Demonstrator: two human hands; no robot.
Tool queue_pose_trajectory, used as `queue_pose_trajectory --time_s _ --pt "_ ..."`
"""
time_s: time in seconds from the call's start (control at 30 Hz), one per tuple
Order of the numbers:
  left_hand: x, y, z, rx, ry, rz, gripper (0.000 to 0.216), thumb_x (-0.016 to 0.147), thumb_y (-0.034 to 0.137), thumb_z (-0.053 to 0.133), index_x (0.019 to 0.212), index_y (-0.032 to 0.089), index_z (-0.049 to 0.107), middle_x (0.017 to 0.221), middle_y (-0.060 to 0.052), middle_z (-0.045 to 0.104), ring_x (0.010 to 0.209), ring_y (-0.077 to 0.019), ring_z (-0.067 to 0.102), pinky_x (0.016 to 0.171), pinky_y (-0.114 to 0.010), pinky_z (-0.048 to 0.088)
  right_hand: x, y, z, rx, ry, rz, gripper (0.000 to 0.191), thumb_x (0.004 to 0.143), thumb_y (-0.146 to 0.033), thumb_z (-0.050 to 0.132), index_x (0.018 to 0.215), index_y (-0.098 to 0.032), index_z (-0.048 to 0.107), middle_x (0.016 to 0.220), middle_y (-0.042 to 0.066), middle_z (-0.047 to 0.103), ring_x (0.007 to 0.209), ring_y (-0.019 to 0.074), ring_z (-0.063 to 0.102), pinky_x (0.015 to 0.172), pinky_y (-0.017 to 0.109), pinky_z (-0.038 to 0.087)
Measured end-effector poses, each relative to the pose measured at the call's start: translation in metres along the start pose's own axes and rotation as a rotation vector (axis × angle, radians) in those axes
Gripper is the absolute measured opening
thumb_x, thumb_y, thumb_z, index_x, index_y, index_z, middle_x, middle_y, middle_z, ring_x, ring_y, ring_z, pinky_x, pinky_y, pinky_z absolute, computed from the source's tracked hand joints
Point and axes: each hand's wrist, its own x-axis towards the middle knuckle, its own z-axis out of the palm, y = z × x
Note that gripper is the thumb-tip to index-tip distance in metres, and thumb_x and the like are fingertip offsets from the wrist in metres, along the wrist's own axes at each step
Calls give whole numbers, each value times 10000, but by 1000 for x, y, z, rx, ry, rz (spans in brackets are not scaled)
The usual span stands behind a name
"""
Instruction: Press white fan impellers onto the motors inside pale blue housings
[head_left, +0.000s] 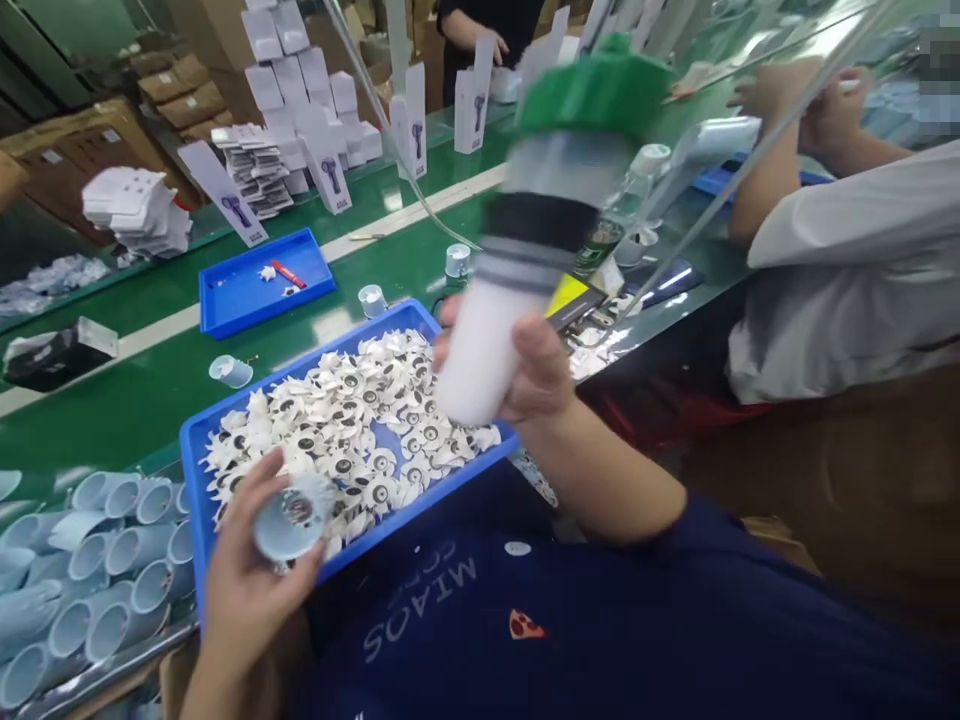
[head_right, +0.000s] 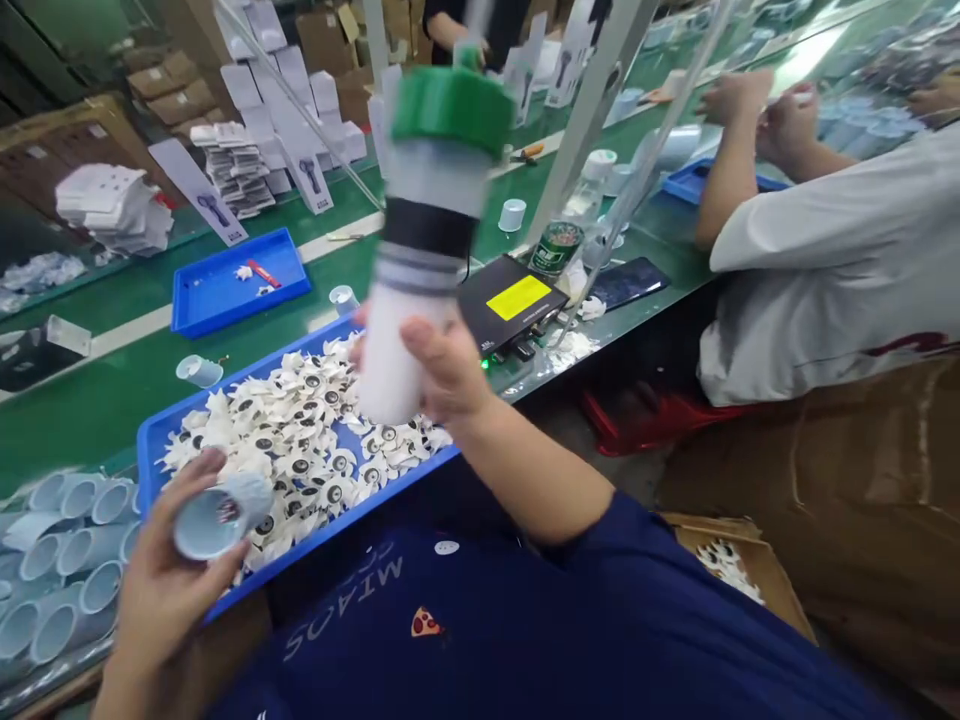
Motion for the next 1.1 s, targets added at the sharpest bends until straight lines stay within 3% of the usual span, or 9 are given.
queue_pose_trajectory --time_s 0.13,0.27,0.37,0.47,0.7,0.87,0.93,1.03,1.1 --pt "18 49 38 -32 -55 120 433 861 342 716 1266 216 628 1126 -73 787 1017 -250 790 887 -364 652 3 18 72 265 -233 300 706 619 -636 933 1068 -215 588 924 15 691 679 150 698 576 278 638" --pt "22 60 42 -66 -56 30 349 800 479 825 996 210 720 845 -14 776 707 -205 751 616 -278 592 -7 31 94 245 -266 335 848 550 -680 967 1146 -275 519 986 10 685 804 188 719 641 313 660" --pt "22 62 40 -95 -70 -50 363 779 526 832 926 208 738 793 -7 765 669 -208 731 592 -285 572 -15 29 92 196 -237 330 901 511 -708 971 1154 -293 495 947 -7 665 837 199 710 730 353 669" --pt "23 67 43 -121 -112 -78 377 755 538 840 910 211 736 779 0 750 661 -205 714 601 -292 567 -17 23 89 158 -213 338 908 475 -735 963 1118 -295 497 888 -29 655 774 186 692 721 361 654" --pt "22 82 47 -139 -85 -212 370 803 577 761 907 229 693 842 3 719 754 -219 703 689 -323 545 -19 27 85 105 -223 323 689 690 -669 890 1131 -303 508 892 -31 673 781 175 711 669 294 617" --pt "22 80 40 -170 -188 -272 407 768 599 792 921 231 707 847 -14 746 762 -243 719 674 -336 554 -18 34 86 88 -193 325 856 568 -741 920 1178 -300 512 1001 -3 696 825 190 725 654 297 629" --pt "25 76 36 -200 -319 -276 474 754 620 798 1022 233 733 921 -34 784 794 -257 742 672 -337 570 -13 36 83 72 -169 328 889 544 -797 894 1172 -296 512 1041 17 704 877 209 730 660 309 639" --pt "27 56 28 -124 -508 -272 756 734 634 808 1376 262 665 1021 -52 809 834 -276 767 649 -326 577 -4 32 62 7 -102 272 910 519 -831 874 1145 -278 513 1054 43 710 840 204 722 630 311 629" --pt "23 30 20 5 -430 -293 908 725 663 807 1516 281 578 988 -53 806 791 -279 763 604 -321 559 0 24 33 -108 0 201 912 511 -840 865 1126 -266 514 1046 54 710 781 186 710 625 313 625"
